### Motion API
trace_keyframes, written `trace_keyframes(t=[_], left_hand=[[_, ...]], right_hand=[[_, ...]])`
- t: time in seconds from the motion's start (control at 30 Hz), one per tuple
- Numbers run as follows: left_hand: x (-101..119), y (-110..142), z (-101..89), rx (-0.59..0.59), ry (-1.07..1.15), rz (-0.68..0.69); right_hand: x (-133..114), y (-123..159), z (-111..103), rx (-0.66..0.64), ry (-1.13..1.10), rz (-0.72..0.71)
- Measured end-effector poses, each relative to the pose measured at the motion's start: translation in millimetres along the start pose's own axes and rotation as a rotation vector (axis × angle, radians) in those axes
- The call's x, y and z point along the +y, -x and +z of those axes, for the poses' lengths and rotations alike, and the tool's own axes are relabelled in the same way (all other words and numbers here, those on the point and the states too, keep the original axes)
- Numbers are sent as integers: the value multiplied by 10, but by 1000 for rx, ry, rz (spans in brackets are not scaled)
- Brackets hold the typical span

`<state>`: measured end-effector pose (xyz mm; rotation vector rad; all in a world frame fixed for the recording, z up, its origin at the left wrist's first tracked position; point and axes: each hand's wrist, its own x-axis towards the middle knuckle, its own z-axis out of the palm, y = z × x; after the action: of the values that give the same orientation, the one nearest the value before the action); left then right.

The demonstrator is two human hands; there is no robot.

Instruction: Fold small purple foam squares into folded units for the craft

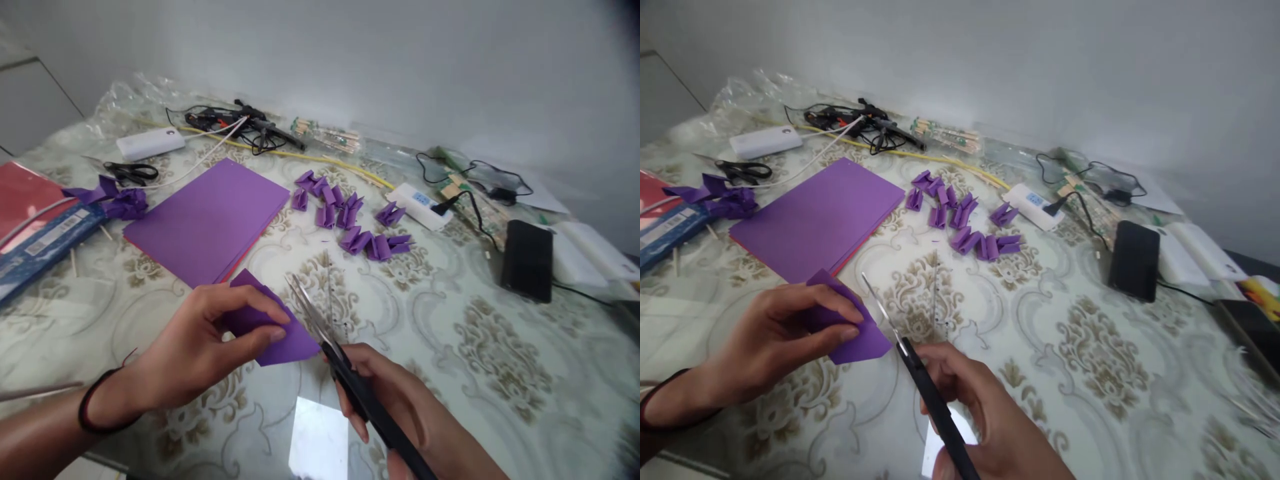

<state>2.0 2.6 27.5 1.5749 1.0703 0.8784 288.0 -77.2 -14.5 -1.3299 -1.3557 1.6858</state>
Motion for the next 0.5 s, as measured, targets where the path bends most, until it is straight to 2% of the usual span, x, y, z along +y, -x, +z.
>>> trace_keyframes(t=[0.13,0.27,0.5], left_hand=[[32,-1,-15,-6,-19,14],[39,8,-32,-25,-37,34],[20,12,-17,-19,-30,60]], right_hand=[[-71,-20,-2,-79,-109,156],[-133,-35,-12,-144,-109,119],[-88,-31,-33,-193,-144,106]])
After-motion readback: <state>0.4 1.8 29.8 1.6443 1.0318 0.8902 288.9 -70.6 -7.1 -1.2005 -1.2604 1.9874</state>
